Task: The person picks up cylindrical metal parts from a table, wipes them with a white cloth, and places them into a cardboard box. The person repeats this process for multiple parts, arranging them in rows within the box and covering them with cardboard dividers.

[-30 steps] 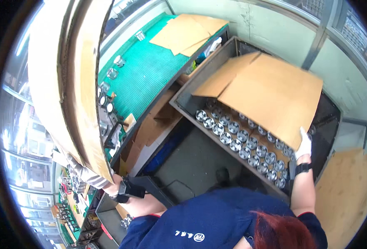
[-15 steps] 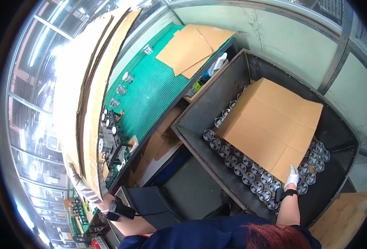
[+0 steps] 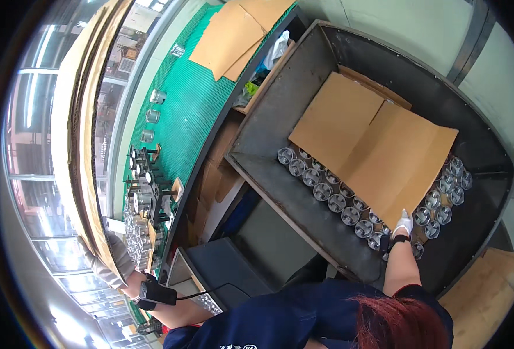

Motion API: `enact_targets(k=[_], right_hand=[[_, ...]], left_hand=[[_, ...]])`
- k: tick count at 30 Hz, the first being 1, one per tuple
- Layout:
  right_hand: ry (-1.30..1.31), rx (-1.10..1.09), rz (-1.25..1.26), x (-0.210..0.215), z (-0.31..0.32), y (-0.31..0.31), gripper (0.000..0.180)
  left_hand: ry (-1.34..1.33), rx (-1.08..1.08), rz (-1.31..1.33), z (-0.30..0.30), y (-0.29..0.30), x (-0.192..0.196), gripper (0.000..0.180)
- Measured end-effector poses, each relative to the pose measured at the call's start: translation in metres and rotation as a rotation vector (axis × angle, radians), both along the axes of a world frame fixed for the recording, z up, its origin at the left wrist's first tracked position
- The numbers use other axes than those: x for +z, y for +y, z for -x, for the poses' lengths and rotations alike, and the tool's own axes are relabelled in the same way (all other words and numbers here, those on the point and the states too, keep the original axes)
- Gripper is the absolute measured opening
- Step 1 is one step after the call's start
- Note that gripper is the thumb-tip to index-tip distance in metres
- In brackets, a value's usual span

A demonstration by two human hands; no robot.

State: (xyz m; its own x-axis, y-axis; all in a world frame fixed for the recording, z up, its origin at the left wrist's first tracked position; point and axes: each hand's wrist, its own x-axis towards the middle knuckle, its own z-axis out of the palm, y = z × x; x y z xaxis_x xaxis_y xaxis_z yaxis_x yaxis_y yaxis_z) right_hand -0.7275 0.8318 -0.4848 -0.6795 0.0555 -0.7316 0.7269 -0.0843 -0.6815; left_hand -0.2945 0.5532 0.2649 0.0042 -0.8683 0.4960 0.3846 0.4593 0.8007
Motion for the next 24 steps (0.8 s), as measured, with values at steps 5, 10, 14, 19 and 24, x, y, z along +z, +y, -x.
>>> enact_targets(k=[5, 10, 14, 19, 24], right_hand=[[-0.002, -0.162, 0.2, 0.008, 0.01, 0.009, 0.04], [-0.037, -0.206, 0.21, 0.022, -0.001, 0.014, 0.042], [0.044, -0.095, 0.291, -0.002, 0.035, 0.015, 0.048], [0.009, -0.029, 0.247, -0.027, 0.048, 0.018, 0.048], [0.109, 0.127, -0.195, -0.073, 0.061, 0.017, 0.047]], left_hand=[[0.036, 0.319, 0.114, 0.051, -0.001, -0.029, 0.037], [-0.065, 0.394, 0.13, 0.063, 0.016, -0.022, 0.037], [-0.179, 0.476, 0.15, 0.077, 0.024, -0.027, 0.036], [-0.066, 0.614, 0.067, 0.098, 0.026, -0.037, 0.036], [-0.291, 0.593, 0.214, 0.095, 0.028, -0.034, 0.034]])
